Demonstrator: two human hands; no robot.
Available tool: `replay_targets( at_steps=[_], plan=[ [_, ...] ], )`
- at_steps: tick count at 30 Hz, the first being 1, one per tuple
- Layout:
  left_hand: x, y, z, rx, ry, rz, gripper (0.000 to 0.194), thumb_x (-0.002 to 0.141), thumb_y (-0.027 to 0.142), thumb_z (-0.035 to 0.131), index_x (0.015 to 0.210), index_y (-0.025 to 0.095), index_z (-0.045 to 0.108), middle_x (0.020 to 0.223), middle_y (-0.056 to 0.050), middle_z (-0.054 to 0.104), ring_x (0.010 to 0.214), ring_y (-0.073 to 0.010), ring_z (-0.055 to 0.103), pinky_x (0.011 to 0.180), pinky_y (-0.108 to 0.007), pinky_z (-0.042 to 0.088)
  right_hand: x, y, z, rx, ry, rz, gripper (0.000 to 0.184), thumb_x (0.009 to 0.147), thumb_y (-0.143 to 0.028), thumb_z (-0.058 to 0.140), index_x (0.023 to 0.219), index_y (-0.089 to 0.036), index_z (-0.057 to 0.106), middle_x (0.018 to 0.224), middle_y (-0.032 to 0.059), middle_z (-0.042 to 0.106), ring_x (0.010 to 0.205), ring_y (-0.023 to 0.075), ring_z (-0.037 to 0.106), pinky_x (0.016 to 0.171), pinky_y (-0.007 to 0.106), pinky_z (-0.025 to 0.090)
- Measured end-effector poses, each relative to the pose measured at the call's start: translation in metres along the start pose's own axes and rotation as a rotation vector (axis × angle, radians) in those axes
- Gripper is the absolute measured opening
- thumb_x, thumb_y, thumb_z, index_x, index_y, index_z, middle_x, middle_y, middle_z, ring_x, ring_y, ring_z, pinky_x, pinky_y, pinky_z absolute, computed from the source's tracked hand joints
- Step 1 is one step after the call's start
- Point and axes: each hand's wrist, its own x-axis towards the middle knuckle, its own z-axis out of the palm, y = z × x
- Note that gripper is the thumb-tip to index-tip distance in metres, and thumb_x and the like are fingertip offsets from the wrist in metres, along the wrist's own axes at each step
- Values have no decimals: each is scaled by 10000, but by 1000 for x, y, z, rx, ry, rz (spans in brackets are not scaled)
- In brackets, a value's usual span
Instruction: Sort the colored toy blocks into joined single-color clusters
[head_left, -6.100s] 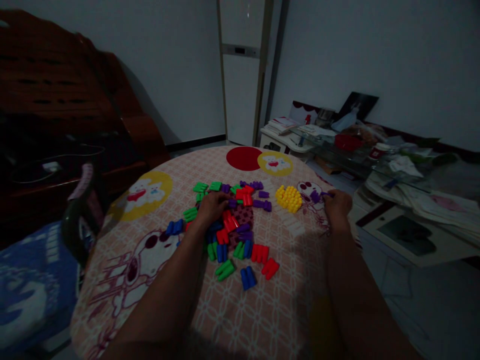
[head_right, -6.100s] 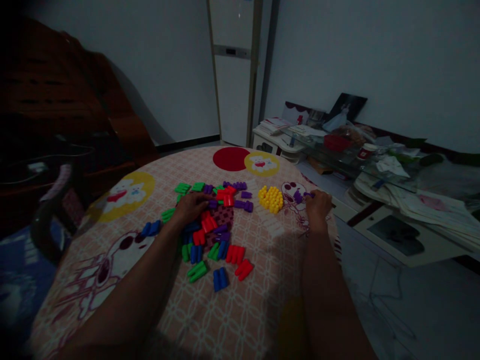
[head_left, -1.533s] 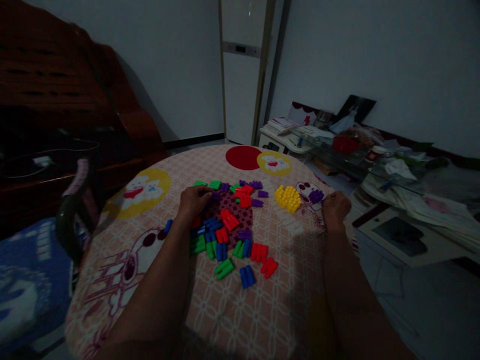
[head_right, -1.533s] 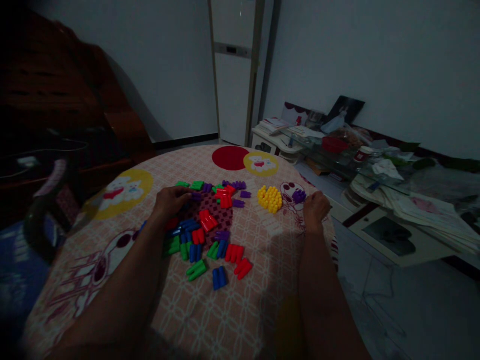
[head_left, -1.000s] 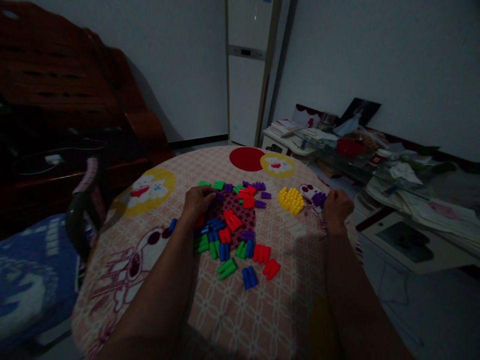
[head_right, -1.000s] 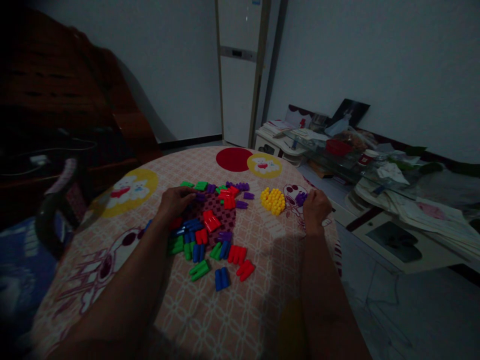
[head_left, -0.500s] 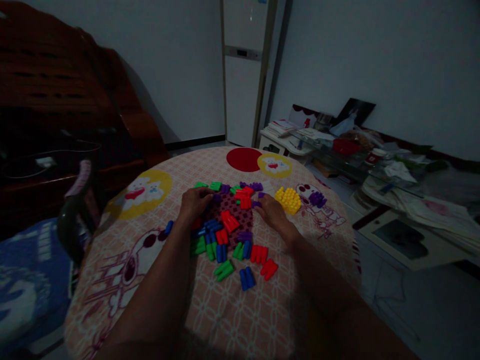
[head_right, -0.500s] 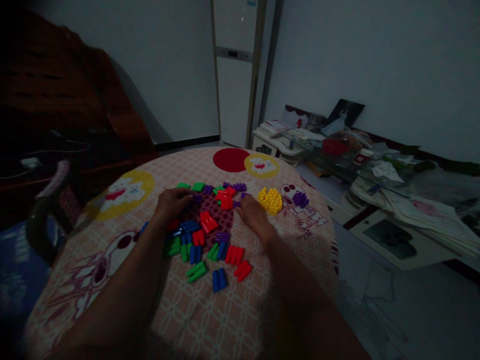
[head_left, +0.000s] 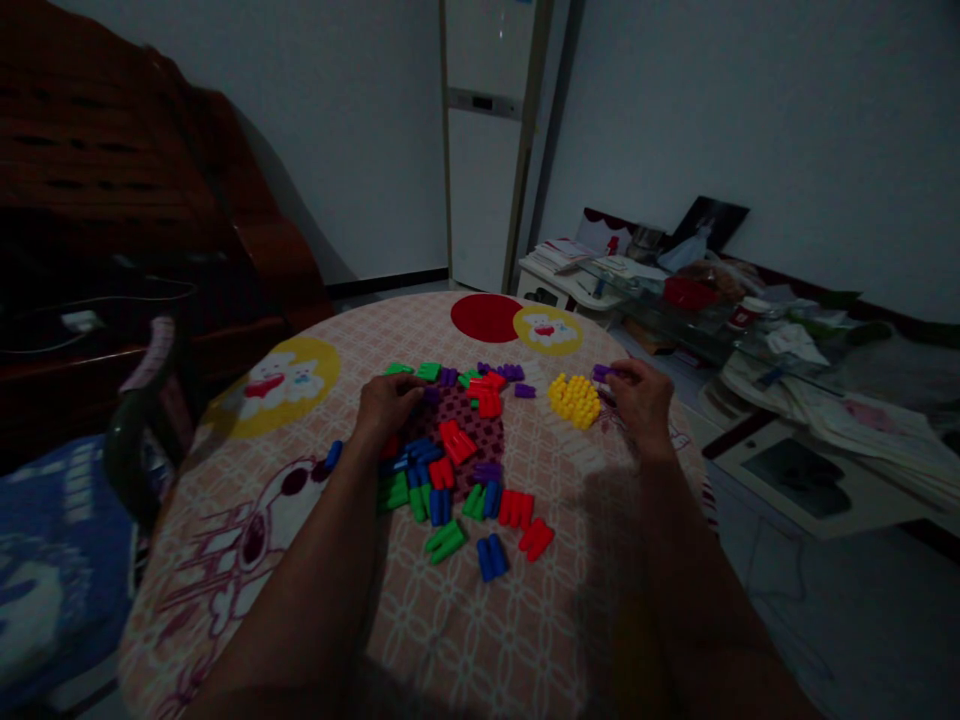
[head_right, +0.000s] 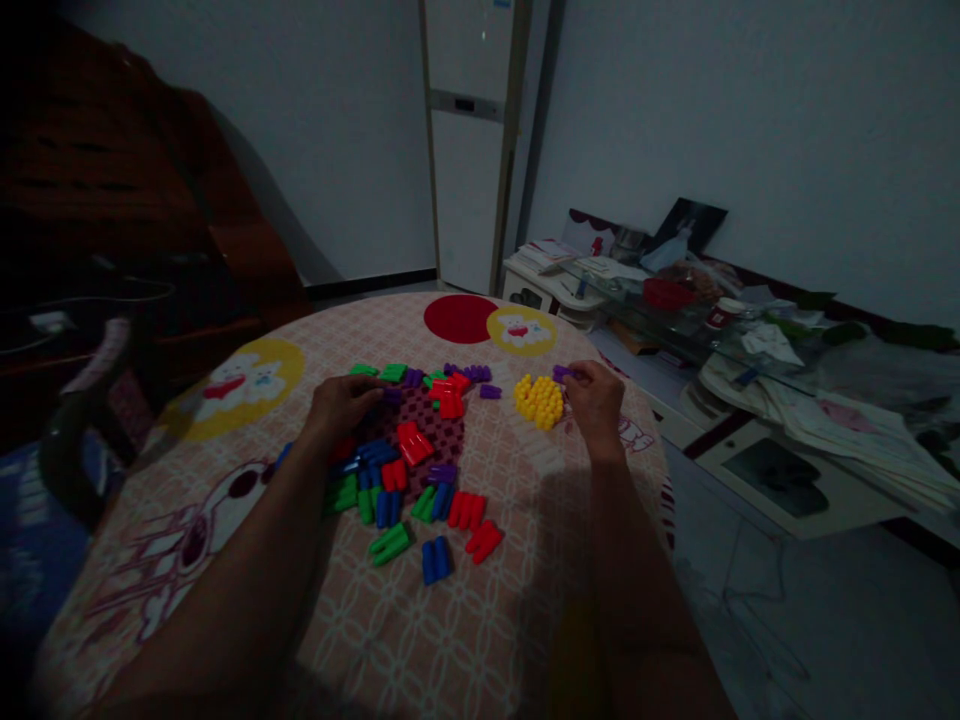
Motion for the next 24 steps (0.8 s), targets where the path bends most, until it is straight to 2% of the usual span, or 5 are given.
replay_targets(
  at_steps=[5,14,17,20,24],
  plan=[
    [0,-2,2,-16,0,6,374,797,350,580,1065,173,771,999,-81,780,877,-239,705,836,-312,509,9,43,-25,-345,10,26,110,715,-235,624,716,-159,704,710,72,704,673,202,625,719,346,484],
    [-2,2,0,15,-7,-12,369,798,317,580,1083,181,769,1057,-68,773,915,-231,702,855,-301,509,1,50,3,-750,-153,9,196,788,-152,554,864,-109,730,894,150,708,822,222,615,766,327,432],
    [-2,3,-1,16,4,-10,355,796,317,588,1074,195,773,1033,-56,777,904,-230,705,847,-302,515,0,50,6,-766,-131,-7,213,810,-137,521,897,-109,713,904,148,688,812,213,592,753,323,414],
    [-2,3,-1,-1,12,-4,345,796,301,589,1062,187,776,1010,-58,779,891,-229,709,844,-303,516,-1,47,4,-681,-34,-52,213,851,-182,509,933,-115,693,915,150,674,826,230,582,755,337,411],
    [-2,2,0,-5,6,-1,328,794,272,587,1045,187,780,1018,-62,778,905,-229,709,856,-306,516,-9,21,12,-492,19,-177,231,921,-238,467,885,-146,676,889,133,666,861,238,589,792,343,430]
  ],
)
